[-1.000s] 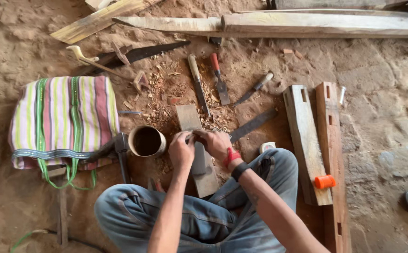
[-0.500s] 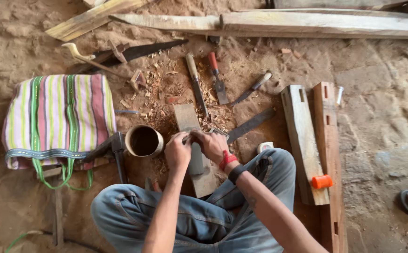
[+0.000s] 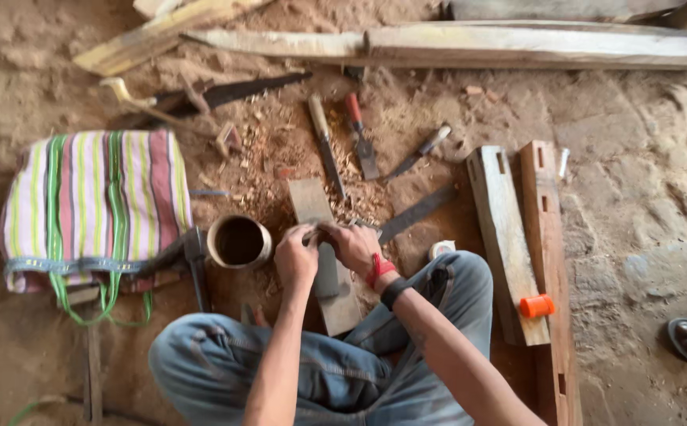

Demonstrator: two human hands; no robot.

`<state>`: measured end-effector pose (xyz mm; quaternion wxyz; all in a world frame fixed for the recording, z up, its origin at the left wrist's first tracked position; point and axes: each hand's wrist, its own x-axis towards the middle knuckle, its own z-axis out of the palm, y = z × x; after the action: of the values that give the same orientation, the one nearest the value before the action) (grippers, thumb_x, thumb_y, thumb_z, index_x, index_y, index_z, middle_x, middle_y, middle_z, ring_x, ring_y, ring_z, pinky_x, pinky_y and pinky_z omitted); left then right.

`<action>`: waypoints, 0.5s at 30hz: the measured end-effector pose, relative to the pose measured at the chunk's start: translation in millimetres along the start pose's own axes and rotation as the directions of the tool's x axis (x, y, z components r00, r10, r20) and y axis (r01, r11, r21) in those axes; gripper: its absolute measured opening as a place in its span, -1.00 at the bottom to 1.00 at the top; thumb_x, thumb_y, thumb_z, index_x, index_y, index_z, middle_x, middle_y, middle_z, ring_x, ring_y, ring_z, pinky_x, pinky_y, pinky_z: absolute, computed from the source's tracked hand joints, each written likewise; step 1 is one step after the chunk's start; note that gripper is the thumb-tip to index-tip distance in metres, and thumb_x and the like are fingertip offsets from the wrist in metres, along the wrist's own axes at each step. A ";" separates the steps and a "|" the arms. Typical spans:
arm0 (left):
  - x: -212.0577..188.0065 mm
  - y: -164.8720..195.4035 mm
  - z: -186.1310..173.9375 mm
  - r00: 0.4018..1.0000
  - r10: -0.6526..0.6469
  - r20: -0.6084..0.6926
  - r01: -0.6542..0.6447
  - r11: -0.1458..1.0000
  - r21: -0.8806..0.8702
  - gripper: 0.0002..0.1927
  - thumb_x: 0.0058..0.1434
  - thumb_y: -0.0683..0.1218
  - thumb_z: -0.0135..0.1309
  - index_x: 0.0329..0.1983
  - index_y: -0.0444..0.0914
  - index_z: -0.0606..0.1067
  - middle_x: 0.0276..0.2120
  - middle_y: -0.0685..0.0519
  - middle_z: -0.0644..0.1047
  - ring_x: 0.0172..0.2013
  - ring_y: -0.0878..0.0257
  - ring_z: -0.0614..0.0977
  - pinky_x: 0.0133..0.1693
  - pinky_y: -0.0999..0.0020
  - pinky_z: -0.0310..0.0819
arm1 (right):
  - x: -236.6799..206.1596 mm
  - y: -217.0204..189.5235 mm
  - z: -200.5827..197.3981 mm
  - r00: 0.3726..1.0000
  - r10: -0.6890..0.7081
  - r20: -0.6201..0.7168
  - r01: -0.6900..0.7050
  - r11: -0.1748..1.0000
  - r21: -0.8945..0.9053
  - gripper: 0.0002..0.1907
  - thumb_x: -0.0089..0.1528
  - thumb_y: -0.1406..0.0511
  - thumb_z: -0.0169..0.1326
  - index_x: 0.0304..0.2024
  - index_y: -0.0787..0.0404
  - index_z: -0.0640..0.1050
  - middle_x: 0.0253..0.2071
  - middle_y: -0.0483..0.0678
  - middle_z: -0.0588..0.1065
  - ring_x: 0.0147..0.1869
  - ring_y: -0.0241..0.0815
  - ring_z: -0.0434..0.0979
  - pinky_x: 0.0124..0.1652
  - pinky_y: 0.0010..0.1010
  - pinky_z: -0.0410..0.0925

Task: The person sits on the ground and sharpens a small metal plane blade on a sharpening stone. They repeatedly rub the blade against the stone, occasionally dipping it into a container of liquid, and inspect the edge between strokes.

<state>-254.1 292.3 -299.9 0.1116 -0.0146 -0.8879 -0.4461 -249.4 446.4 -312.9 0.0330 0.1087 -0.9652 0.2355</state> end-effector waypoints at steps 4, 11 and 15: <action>-39.6 -7.7 -14.5 0.999 0.007 0.041 -0.007 1.000 -0.001 -0.86 0.17 -0.17 0.24 -0.23 -0.31 0.63 -0.13 -0.12 0.65 -0.10 -0.06 0.68 -0.06 0.14 0.57 | -44.7 -23.5 -5.7 0.995 -0.046 -0.088 0.062 0.981 0.186 -0.64 0.28 0.25 0.11 0.14 0.02 0.55 -0.15 0.06 0.63 -0.21 0.14 0.64 -0.31 -0.09 0.47; -68.2 -17.8 -23.9 1.000 0.006 0.028 -0.006 1.000 -0.007 -0.86 0.22 -0.18 0.20 -0.17 -0.31 0.62 -0.10 -0.12 0.65 -0.08 -0.04 0.70 -0.02 0.14 0.57 | -65.0 -32.1 4.7 0.988 -0.111 -0.103 0.125 0.982 0.144 -0.59 0.20 0.29 0.12 0.13 0.02 0.56 -0.07 0.05 0.63 -0.15 0.09 0.67 -0.29 -0.15 0.49; -6.3 -14.0 -15.9 1.000 0.018 -0.010 -0.019 1.000 -0.006 -0.81 0.16 -0.19 0.24 -0.15 -0.32 0.62 -0.11 -0.16 0.64 -0.09 -0.12 0.66 -0.05 0.10 0.55 | 0.1 -16.7 7.8 0.998 -0.057 -0.040 0.059 0.997 0.056 -0.71 0.30 0.28 0.10 0.09 0.00 0.58 -0.18 0.02 0.64 -0.22 0.07 0.66 -0.27 -0.13 0.48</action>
<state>-246.8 271.8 -303.1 0.1200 -0.0211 -0.8857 -0.4479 -245.9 428.4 -312.4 0.0552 0.1329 -0.9538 0.2639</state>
